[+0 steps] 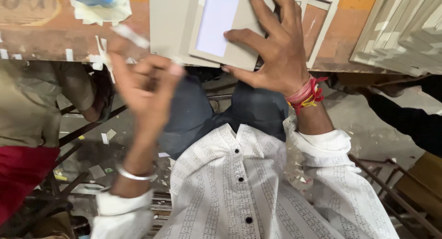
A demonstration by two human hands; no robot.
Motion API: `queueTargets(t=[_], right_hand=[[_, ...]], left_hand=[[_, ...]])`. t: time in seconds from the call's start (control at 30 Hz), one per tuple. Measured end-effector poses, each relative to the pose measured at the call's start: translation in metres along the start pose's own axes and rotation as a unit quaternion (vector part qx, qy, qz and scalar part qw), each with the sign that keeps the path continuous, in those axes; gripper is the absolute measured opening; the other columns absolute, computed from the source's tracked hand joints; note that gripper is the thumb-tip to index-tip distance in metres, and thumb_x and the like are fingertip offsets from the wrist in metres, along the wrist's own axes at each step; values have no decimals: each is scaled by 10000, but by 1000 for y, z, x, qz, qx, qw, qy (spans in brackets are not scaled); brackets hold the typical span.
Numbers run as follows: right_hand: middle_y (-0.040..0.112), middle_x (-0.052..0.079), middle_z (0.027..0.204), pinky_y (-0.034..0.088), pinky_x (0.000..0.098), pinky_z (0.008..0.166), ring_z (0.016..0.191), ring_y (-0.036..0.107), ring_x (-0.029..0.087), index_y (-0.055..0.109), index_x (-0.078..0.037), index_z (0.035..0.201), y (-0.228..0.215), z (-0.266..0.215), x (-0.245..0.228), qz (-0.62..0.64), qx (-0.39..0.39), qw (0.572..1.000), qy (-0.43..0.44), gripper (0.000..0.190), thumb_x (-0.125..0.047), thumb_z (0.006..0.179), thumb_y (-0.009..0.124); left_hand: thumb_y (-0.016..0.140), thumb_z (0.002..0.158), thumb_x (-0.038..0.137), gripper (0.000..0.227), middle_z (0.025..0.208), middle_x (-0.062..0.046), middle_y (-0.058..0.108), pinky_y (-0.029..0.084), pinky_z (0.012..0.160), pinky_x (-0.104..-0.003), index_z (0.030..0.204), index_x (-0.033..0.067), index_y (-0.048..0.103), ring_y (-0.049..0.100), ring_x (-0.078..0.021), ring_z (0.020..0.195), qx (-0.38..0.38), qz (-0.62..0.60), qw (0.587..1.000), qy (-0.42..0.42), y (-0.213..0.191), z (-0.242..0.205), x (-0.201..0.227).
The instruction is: The person assembles small photo frames by hand. They place white paper inserts into beige cardboard frames, apply small pieces of tape to secure the inserts, and stack the completed frames on the table.
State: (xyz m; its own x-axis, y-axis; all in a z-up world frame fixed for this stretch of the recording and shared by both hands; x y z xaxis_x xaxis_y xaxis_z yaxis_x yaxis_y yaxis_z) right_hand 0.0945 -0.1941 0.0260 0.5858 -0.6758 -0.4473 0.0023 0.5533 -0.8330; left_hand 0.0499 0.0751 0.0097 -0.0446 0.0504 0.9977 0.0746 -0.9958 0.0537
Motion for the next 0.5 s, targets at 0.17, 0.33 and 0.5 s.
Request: queueTargets(t=[0.17,0.33,0.5], right_hand=[[414,224,1634,350,591,1166,1467,362,444,796,-166,1252,-3,-8,-9,-2,-22,1000,13,543,-411,799,971],[378,239,1647,312,616,1191,1492,329,468,780,-186,1273,-5,-14,-10,-18,-40,999,1,538,-384,800,946],[395,224,1603,351,578,1181,1425,356,449,748,-155,1335,-9,-18,0,35,-43,998,-4,585,-320,792,889]], left_hand=[[714,1063,-8,690,861,-67,713,379,562,-133,1572,47,252,592,-25,664,-44,-102,989,-100,71,-28,-15],[706,1092,11,612,817,-85,714,375,567,-137,1512,60,264,588,-18,648,-24,-87,990,-105,82,-31,-14],[717,1096,16,598,844,-94,733,401,593,-152,1485,68,265,621,-31,678,-14,-71,991,-115,84,-36,-14]])
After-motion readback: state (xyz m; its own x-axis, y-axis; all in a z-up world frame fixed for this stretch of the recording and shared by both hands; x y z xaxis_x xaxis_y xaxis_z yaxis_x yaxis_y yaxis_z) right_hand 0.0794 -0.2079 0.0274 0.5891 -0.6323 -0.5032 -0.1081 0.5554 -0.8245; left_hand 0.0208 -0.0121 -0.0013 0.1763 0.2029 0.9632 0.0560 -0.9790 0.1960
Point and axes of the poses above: each hand's wrist, its own z-axis towards the middle knuckle, its own y-axis out of the palm, x = y × z, the point moved 3 cm from there along z, towards the middle knuckle
